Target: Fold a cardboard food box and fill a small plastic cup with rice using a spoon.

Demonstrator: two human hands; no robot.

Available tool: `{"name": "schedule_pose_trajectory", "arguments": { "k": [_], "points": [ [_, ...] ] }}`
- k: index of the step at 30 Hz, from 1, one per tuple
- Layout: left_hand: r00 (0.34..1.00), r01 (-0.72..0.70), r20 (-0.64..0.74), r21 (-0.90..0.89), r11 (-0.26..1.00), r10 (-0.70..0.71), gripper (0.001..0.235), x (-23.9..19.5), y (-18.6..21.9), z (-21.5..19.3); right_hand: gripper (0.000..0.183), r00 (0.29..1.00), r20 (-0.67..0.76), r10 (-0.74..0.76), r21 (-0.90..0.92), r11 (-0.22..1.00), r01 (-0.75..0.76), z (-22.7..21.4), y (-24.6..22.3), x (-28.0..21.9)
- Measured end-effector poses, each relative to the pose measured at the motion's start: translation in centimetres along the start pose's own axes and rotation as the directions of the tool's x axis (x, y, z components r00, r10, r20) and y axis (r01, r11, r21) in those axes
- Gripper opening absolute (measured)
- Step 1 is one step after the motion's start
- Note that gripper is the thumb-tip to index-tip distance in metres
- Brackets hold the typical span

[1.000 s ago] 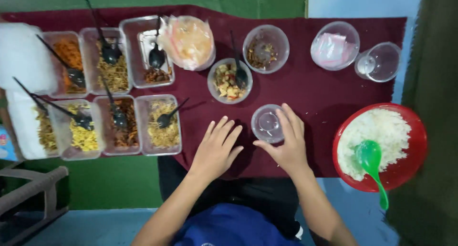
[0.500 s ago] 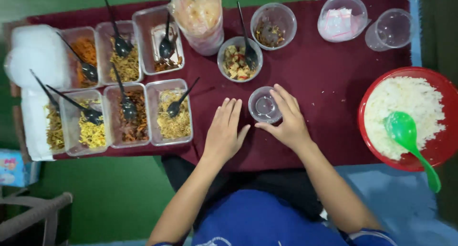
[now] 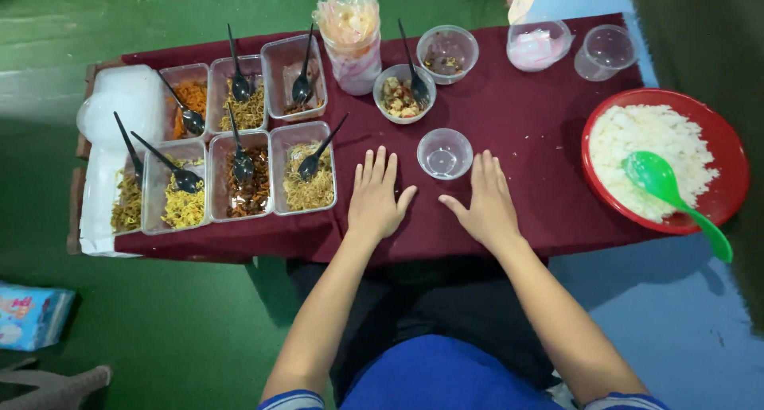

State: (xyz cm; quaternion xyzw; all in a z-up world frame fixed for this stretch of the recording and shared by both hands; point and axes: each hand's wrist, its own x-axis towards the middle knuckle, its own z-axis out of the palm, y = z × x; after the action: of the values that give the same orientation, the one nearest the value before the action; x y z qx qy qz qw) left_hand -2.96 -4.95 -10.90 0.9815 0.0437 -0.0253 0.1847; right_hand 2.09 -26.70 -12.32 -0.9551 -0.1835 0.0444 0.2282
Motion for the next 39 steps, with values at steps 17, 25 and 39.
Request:
{"name": "schedule_pose_trajectory", "arguments": {
  "k": [17,25,39],
  "points": [
    [0.931,-0.265,-0.357,-0.521,0.812,0.075,0.118,1.7,0.9,3.2,0.113,0.680,0.223,0.699,0.895,-0.423,0.140,-6.2,14.5,-6.7],
    [0.935,-0.280,-0.346,-0.596,0.753,0.074,0.132,4.5,2.6,4.1,0.054,0.544,0.043,0.838,0.935,-0.226,0.274,-6.8,17.7,-6.4],
    [0.928,-0.226,-0.372,-0.615,0.755,-0.025,0.113,1.7,0.6,3.0,0.043,0.734,0.107,0.670,0.994,-0.062,-0.089,-6.4,8.7,-6.6]
  ]
}}
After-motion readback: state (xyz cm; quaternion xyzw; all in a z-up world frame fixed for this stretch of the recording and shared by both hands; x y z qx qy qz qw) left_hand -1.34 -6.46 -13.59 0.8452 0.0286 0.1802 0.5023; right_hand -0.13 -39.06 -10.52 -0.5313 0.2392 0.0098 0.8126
